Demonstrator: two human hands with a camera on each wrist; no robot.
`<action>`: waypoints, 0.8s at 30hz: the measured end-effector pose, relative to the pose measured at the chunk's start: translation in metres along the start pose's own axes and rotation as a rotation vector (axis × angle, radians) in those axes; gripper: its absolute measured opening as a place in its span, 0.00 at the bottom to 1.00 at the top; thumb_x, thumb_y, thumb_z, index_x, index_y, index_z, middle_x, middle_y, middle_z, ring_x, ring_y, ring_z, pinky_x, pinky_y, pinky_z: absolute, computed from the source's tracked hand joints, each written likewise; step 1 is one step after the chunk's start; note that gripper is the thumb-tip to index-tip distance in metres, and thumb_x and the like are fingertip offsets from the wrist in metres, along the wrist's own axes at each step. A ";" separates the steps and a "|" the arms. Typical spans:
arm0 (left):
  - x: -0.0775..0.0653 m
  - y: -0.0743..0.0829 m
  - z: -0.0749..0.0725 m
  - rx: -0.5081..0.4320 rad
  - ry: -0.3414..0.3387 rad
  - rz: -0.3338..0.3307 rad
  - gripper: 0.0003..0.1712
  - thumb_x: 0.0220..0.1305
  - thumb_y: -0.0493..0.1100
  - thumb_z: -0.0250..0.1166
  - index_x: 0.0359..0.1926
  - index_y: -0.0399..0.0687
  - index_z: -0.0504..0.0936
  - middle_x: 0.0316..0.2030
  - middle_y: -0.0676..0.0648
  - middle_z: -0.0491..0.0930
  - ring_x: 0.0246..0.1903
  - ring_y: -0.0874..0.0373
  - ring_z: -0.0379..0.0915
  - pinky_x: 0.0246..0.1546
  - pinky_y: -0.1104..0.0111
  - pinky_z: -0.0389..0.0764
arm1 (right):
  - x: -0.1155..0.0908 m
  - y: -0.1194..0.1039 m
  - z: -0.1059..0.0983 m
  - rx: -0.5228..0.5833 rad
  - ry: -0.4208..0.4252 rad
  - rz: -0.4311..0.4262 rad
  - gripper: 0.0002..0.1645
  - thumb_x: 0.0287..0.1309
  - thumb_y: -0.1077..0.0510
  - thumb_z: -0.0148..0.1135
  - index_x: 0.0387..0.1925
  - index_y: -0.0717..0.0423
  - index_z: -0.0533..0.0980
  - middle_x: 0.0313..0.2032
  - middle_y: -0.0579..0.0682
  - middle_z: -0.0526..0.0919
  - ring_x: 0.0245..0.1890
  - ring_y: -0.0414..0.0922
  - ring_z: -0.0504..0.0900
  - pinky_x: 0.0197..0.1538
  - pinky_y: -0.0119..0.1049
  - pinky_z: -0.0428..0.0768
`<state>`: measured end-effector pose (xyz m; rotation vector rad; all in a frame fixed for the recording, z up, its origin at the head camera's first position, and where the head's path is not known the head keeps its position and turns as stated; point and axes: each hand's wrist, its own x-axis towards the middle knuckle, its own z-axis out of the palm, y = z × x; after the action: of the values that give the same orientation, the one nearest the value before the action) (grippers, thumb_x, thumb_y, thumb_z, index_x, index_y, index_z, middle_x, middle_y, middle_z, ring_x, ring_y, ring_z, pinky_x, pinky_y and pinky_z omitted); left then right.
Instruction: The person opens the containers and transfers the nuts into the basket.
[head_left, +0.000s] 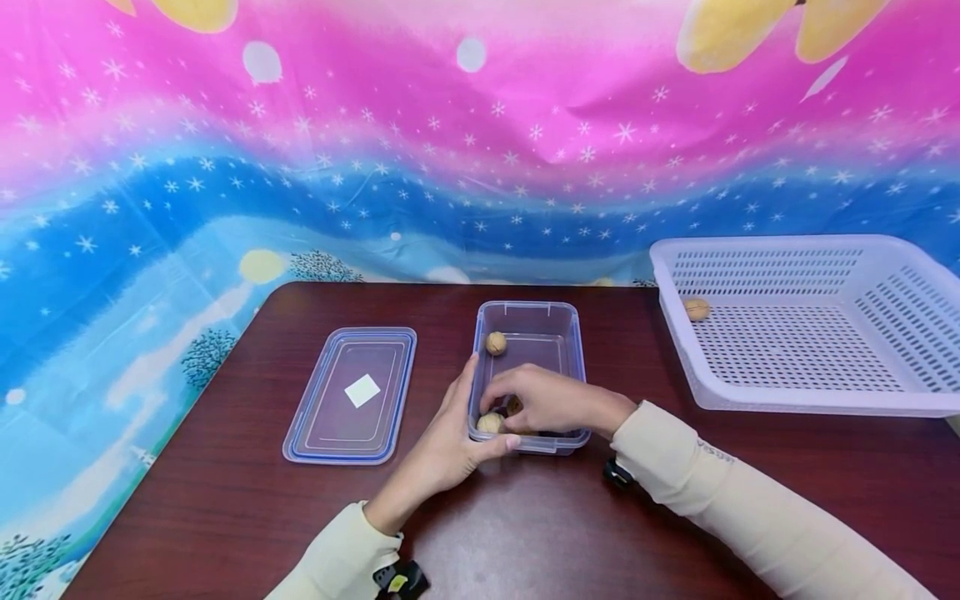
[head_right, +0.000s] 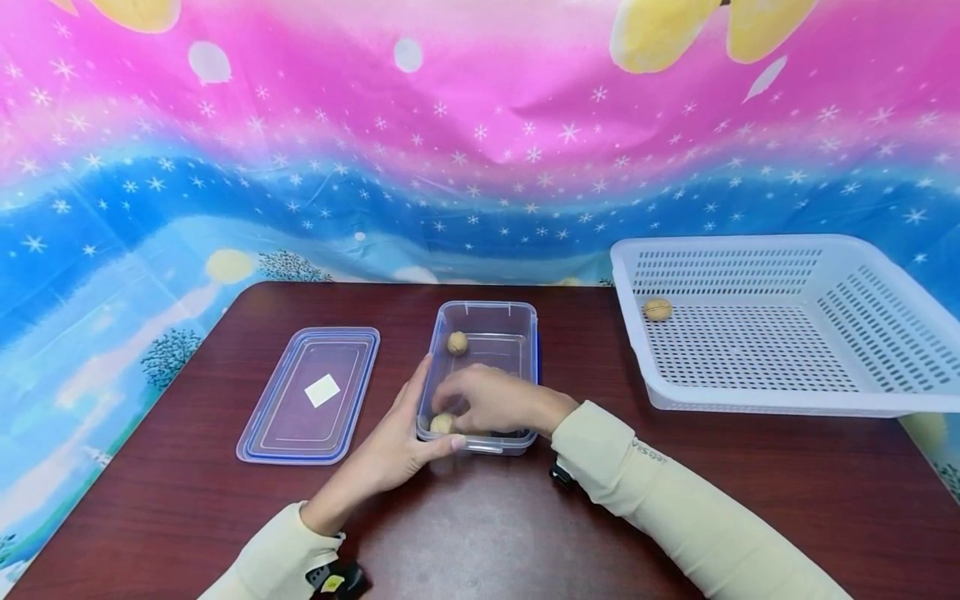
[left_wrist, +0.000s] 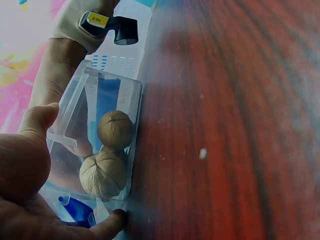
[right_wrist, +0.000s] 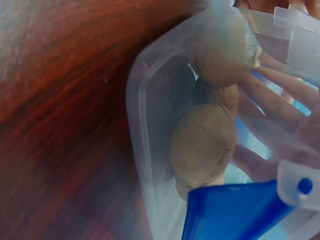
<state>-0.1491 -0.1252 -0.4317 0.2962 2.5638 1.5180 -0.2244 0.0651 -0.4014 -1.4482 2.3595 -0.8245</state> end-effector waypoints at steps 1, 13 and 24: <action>0.000 0.000 0.000 0.000 -0.001 0.000 0.69 0.60 0.54 0.78 0.86 0.57 0.37 0.82 0.38 0.49 0.77 0.40 0.56 0.74 0.44 0.62 | 0.000 0.000 0.001 -0.008 -0.004 -0.001 0.15 0.55 0.67 0.71 0.45 0.55 0.86 0.42 0.46 0.89 0.44 0.45 0.84 0.53 0.42 0.83; -0.001 0.000 0.000 0.015 0.008 -0.012 0.69 0.60 0.53 0.78 0.86 0.59 0.37 0.82 0.39 0.50 0.77 0.41 0.57 0.74 0.44 0.62 | 0.003 0.000 0.004 -0.104 -0.025 0.024 0.15 0.53 0.63 0.73 0.44 0.48 0.87 0.37 0.38 0.89 0.38 0.39 0.83 0.46 0.33 0.77; -0.001 0.000 0.000 0.010 0.005 -0.020 0.69 0.60 0.54 0.78 0.86 0.60 0.37 0.82 0.40 0.50 0.77 0.41 0.58 0.74 0.43 0.62 | 0.004 -0.002 0.004 -0.081 -0.040 0.073 0.15 0.53 0.62 0.74 0.43 0.45 0.86 0.34 0.35 0.87 0.35 0.39 0.81 0.44 0.32 0.75</action>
<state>-0.1478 -0.1253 -0.4320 0.2681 2.5714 1.5014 -0.2230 0.0594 -0.4032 -1.3855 2.4258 -0.6834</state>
